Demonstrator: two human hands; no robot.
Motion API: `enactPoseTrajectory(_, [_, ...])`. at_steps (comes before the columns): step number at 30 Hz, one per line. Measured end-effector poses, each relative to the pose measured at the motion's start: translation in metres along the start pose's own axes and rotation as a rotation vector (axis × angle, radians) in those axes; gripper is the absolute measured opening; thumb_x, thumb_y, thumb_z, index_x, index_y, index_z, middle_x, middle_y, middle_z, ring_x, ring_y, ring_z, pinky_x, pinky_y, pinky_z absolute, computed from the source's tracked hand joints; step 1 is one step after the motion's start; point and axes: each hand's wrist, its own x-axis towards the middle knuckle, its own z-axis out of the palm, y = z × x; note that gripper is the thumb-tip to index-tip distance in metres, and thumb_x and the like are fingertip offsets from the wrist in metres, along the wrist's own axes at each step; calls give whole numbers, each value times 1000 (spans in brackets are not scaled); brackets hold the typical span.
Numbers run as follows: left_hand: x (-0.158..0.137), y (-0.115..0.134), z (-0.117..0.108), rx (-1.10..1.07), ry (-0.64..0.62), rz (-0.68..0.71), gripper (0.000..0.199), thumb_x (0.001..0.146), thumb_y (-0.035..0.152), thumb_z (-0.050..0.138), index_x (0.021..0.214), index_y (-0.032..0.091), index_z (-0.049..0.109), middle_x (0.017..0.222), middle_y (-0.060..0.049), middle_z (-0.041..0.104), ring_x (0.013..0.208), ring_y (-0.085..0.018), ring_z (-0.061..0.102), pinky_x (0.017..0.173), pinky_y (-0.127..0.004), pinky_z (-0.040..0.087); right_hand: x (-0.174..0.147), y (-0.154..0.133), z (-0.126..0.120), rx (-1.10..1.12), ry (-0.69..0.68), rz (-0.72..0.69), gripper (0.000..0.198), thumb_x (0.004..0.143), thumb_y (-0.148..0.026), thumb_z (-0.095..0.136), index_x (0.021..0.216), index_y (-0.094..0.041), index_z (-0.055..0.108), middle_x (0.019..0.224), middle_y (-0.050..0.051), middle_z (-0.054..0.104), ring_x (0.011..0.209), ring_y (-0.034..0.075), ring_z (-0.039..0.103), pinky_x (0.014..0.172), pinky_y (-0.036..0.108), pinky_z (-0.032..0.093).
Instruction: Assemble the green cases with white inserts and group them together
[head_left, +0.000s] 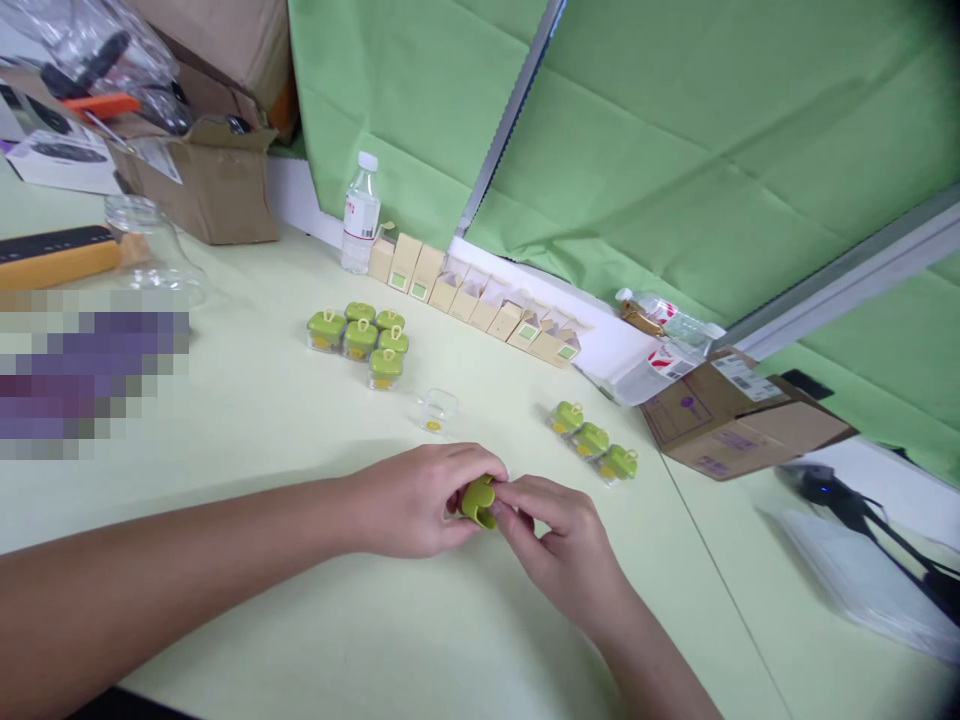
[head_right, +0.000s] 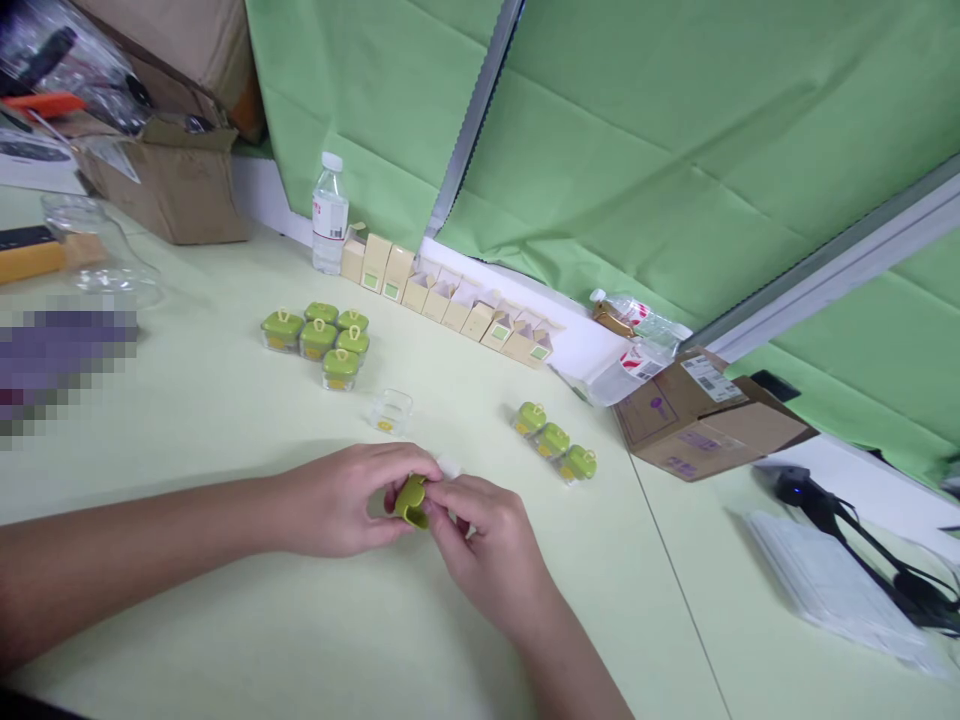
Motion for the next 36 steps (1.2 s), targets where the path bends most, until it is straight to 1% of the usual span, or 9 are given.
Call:
enactPoseTrajectory(4, [0, 4, 0, -9, -2, -9, 34, 79, 8, 61, 110, 21, 55, 92, 0, 59, 76, -12, 54, 69, -26, 44, 1, -2, 1, 101, 77, 68, 17, 91, -18, 62, 93, -27, 76, 67, -1, 54, 59, 12, 49, 49, 25, 38])
enactPoseTrajectory(7, [1, 5, -2, -16, 19, -9, 30, 81, 11, 61, 109, 21, 55, 92, 0, 59, 76, -12, 54, 68, -26, 44, 3, -2, 5, 277, 115, 181, 3, 85, -25, 71, 84, -26, 75, 74, 0, 55, 65, 13, 53, 55, 26, 46])
enactPoseTrajectory(8, [1, 5, -2, -15, 27, -8, 29, 82, 12, 61, 109, 21, 55, 93, 0, 59, 77, -12, 54, 68, -26, 44, 4, -1, 7, 356, 120, 231, 4, 83, -28, 74, 83, -25, 72, 79, 0, 57, 69, 14, 56, 59, 27, 49])
enactPoseTrajectory(12, [1, 4, -3, -21, 40, 0, 31, 82, 12, 61, 111, 22, 55, 97, -1, 61, 78, -13, 56, 68, -26, 45, 7, 2, 10, 647, 168, 380, 28, 78, -37, 80, 89, -24, 57, 90, 1, 61, 82, 17, 63, 71, 33, 57])
enactPoseTrajectory(14, [0, 3, -3, -26, 43, 4, 31, 82, 14, 63, 111, 22, 55, 99, -2, 61, 78, -13, 56, 69, -26, 46, 7, 3, 8, 716, 140, 416, 35, 77, -39, 82, 96, -24, 56, 94, 3, 65, 86, 18, 65, 74, 34, 58])
enactPoseTrajectory(18, [-1, 0, 0, -13, 29, 3, 32, 84, 19, 65, 114, 22, 55, 101, -2, 62, 77, -12, 56, 70, -27, 46, 9, 1, 1, 769, -31, 485, 33, 79, -40, 80, 99, -20, 62, 95, 6, 71, 87, 19, 68, 82, 37, 56])
enactPoseTrajectory(20, [-2, -1, 1, -11, 14, 1, 34, 84, 19, 65, 116, 22, 55, 104, -3, 63, 76, -12, 56, 72, -28, 47, 10, -2, -1, 774, -61, 496, 30, 80, -39, 80, 96, -19, 63, 93, 6, 72, 87, 19, 69, 82, 36, 55])
enactPoseTrajectory(27, [-3, -1, 3, 14, -63, 14, 36, 83, 14, 62, 117, 22, 54, 94, -1, 61, 76, -13, 56, 68, -26, 44, 10, -7, 3, 757, -77, 457, 32, 78, -45, 80, 91, -21, 63, 89, 4, 74, 82, 20, 71, 77, 36, 57])
enactPoseTrajectory(36, [-3, 1, 0, 19, -108, 56, 44, 81, 6, 58, 120, 24, 54, 105, -3, 64, 77, -13, 57, 72, -25, 45, 10, -10, 7, 742, -41, 461, 26, 79, -39, 79, 86, -20, 62, 84, 3, 73, 79, 19, 71, 74, 34, 58])
